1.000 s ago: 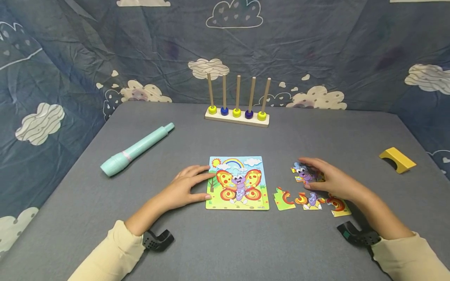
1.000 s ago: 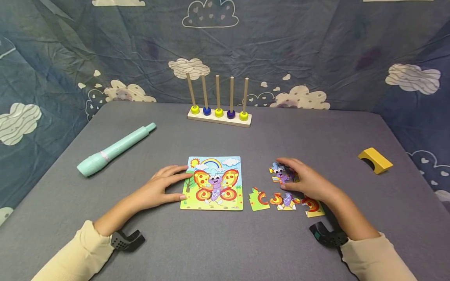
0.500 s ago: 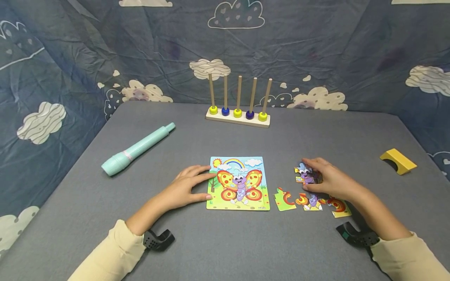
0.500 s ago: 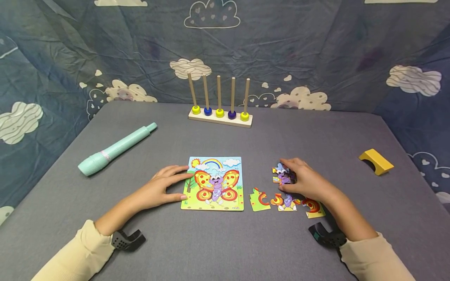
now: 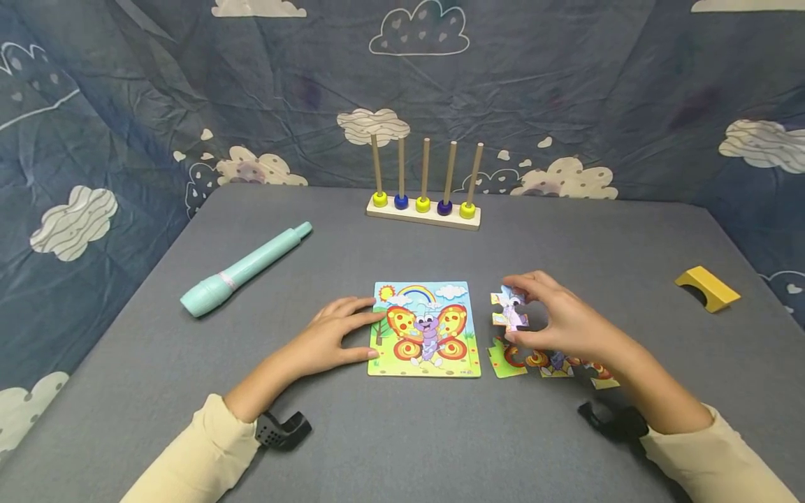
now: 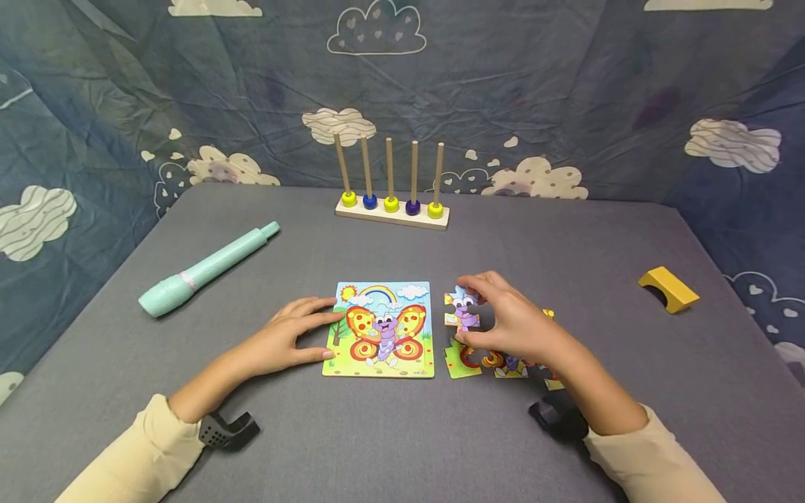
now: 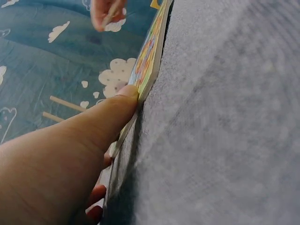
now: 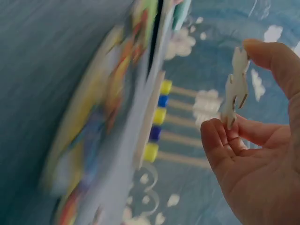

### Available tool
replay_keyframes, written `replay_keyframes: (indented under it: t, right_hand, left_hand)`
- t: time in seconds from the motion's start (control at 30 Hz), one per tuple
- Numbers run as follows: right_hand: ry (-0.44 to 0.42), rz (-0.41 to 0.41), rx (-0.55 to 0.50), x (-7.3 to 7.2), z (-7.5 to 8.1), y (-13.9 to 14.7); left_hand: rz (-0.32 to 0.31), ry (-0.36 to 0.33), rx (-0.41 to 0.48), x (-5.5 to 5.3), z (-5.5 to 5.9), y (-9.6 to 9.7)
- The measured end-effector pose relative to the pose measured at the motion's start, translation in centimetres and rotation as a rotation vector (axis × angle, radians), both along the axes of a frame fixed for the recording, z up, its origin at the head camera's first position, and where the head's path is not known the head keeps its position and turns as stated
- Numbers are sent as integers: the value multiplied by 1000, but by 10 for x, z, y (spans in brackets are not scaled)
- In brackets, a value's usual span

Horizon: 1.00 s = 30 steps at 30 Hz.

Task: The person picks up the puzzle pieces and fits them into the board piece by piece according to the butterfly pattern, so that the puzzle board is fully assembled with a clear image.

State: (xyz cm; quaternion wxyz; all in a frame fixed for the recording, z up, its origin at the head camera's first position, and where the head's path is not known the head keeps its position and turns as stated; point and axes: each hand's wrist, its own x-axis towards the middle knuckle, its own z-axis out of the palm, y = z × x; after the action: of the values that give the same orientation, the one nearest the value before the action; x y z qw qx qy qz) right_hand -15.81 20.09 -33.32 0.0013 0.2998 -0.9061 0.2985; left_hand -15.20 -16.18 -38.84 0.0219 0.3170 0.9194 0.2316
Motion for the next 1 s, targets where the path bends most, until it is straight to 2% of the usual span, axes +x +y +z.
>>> replay_keyframes:
  t: [0.17, 0.33, 0.47, 0.73, 1.0]
  right_hand:
    - [-23, 37, -37, 0, 0, -29]
    - [-41, 71, 6, -1, -9, -59]
    - [-49, 97, 51, -5, -19, -77]
    - [34, 98, 119, -13, -36, -94]
    - [-5, 78, 134, -15, -40, -102]
  left_hand:
    - [3, 26, -42, 0, 5, 7]
    - [-23, 58, -77, -2, 7, 17]
    - [-20, 66, -88, -2, 7, 19]
    - [-28, 87, -103, -1, 6, 21]
    - [-82, 132, -158, 2, 5, 25]
